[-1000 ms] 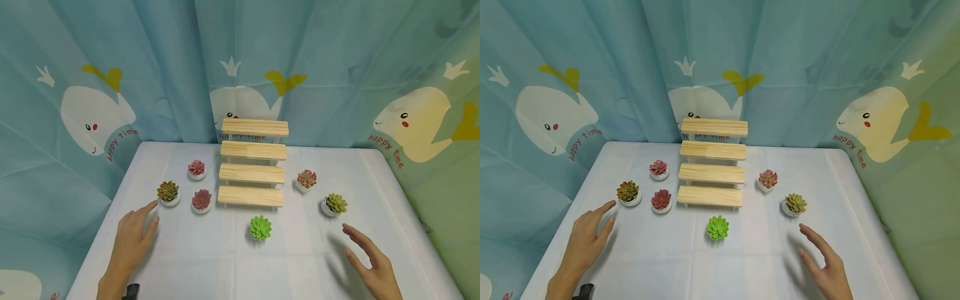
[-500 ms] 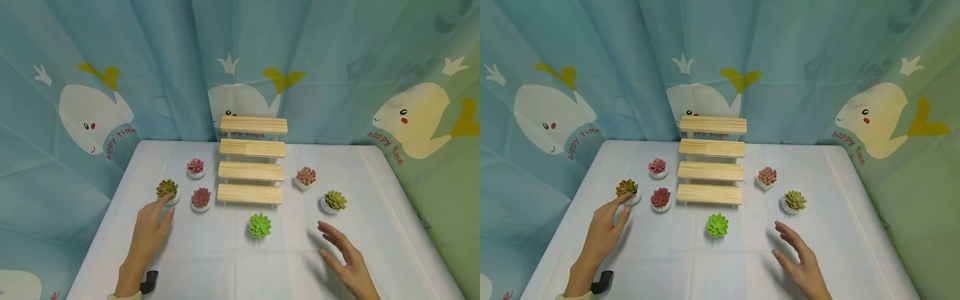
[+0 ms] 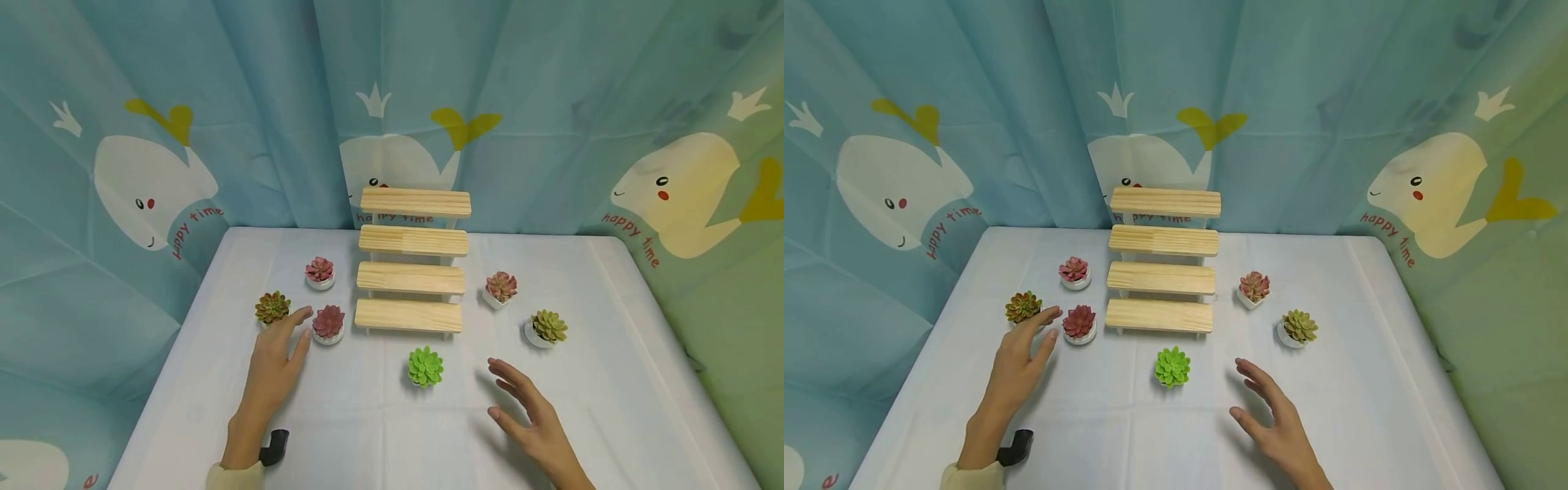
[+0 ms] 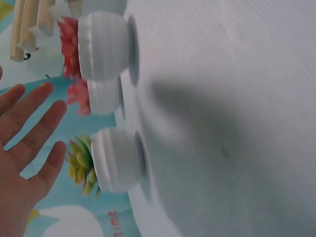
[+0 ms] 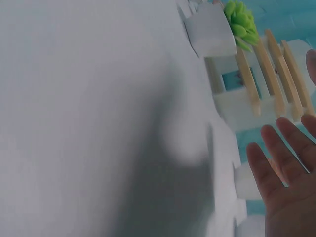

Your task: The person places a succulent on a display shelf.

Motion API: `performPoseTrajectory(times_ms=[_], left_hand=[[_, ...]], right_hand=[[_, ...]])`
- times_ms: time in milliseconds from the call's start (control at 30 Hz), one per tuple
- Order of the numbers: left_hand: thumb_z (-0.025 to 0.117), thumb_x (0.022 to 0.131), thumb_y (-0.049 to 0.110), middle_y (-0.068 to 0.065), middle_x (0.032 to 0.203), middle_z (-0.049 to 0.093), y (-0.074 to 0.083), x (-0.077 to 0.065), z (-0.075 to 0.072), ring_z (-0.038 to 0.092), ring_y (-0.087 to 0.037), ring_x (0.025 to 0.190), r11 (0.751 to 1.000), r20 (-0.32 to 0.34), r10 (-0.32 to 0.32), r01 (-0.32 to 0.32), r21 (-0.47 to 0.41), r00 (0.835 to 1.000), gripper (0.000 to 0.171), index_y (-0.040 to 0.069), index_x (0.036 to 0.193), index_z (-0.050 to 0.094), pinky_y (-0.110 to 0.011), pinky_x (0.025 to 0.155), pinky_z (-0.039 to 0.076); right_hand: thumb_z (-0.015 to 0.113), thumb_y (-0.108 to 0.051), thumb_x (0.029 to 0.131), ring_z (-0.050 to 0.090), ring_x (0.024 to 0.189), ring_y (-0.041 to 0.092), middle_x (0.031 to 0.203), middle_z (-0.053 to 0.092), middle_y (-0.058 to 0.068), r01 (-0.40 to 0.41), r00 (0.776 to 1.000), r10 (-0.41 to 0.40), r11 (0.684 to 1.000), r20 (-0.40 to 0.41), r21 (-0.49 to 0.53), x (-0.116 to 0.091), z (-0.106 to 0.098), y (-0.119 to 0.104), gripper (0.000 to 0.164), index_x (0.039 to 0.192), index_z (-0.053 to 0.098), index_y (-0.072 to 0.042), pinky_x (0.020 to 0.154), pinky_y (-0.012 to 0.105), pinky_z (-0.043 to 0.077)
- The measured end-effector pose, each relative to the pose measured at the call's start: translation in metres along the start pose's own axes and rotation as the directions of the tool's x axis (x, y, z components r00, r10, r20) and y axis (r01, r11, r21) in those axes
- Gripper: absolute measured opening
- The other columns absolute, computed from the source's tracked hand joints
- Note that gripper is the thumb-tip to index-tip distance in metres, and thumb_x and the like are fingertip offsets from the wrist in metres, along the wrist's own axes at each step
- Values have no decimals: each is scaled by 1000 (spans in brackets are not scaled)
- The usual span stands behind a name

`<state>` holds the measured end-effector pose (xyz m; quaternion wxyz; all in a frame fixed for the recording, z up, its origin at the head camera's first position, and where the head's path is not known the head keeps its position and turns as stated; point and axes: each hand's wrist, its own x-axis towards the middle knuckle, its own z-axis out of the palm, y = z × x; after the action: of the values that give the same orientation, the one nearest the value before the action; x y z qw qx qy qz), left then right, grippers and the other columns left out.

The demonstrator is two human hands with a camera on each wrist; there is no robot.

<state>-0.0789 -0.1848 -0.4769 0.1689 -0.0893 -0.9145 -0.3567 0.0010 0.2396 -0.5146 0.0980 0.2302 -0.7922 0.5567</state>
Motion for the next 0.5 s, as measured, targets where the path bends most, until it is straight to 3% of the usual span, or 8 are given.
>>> performPoseTrajectory(times_ms=[100, 300, 500], left_hand=[[65, 103, 10, -16, 130, 72, 4, 6, 4, 64, -37, 124, 1000, 24, -9, 9, -3, 1000, 40, 8, 143, 62, -61, 109, 45], [61, 107, 19, -16, 135, 70, 13, 23, 14, 63, -37, 126, 998, 97, -62, 65, -24, 993, 41, 9, 146, 59, -59, 109, 48], [59, 108, 23, -12, 138, 69, 20, 38, 23, 62, -35, 127, 992, 146, -108, 116, -48, 983, 44, 6, 149, 57, -55, 106, 50]], right_hand=[[76, 20, 81, 50, 146, 13, 153, 49, 28, -4, 1000, 4, 1000, 11, -4, 4, 8, 0, 83, 154, 39, 10, 115, 15, 43], [79, 7, 87, 49, 145, 6, 153, 50, 27, -98, 993, 101, 994, 56, -49, 11, 23, 2, 83, 158, 38, -1, 114, 14, 43], [81, 1, 88, 51, 144, 8, 152, 50, 28, -105, 990, 107, 994, 90, -26, 18, 34, 8, 82, 157, 37, 3, 112, 20, 48]])
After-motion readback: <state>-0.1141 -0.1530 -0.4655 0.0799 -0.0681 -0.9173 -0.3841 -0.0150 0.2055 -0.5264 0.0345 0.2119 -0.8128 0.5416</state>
